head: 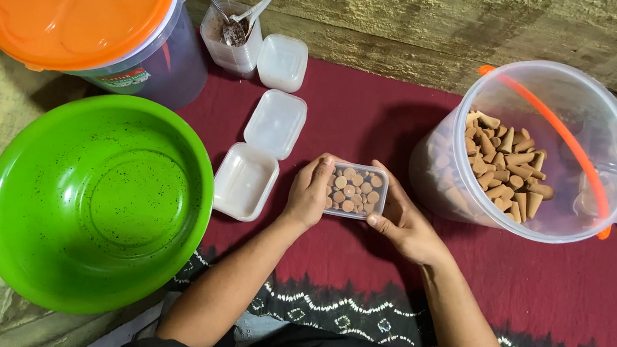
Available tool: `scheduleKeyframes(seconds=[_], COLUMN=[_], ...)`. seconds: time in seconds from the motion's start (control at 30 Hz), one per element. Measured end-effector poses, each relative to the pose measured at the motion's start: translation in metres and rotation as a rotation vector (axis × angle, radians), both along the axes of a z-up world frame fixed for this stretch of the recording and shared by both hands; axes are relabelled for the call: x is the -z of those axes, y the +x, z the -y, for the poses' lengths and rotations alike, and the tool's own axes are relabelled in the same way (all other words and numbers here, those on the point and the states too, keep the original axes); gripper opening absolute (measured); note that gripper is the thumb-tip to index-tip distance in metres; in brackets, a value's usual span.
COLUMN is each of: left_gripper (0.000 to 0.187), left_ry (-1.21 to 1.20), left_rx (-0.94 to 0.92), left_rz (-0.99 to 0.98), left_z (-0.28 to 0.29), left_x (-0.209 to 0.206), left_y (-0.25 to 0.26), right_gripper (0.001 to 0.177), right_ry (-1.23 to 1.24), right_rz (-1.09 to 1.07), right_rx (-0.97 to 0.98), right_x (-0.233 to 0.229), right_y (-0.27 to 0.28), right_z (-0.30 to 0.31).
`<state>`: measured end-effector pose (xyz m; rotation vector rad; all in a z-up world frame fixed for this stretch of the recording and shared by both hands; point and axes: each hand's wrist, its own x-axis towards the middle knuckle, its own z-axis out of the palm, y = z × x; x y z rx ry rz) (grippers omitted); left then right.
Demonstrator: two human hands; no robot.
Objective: The person is manually packing incense cones from a large white bucket into small, clear plastic containers.
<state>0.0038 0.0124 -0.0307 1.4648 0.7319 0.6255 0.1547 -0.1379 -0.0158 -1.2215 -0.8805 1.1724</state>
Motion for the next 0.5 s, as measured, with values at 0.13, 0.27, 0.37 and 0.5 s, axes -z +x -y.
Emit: scheduleKeyframes(seconds=[0.13,0.27,0.37,0.5], left_gripper=[0.049,0.045,0.042,0.069], left_ry=[0.009,0.117,0.126,0.040], left_rx=[-0.013,0.010,0.059,0.214], left_rz=[-0.035,-0.024,0.000,0.162], left_z=[0.009,0.013,0.011,0.006], left_x=[-0.017,-0.021,-0.022,-0.038], left_y=[0.000,0.002,0.001,-0.002], right_gripper=[0.099,0.098,0.102,0.060], right_ry=[-0.024,-0.118,-0.170,-0.195], right_rz=[0.127,0.200,0.217,0.118], right_rx=[0.076,0.267,0.405,0.637], right_x=[0.005,-0.002,0.003,-0.021], right_y=[-0.015,-0.035,-0.038,-0.052], right_z=[-0.005,-0.013,-0.019,-0.035])
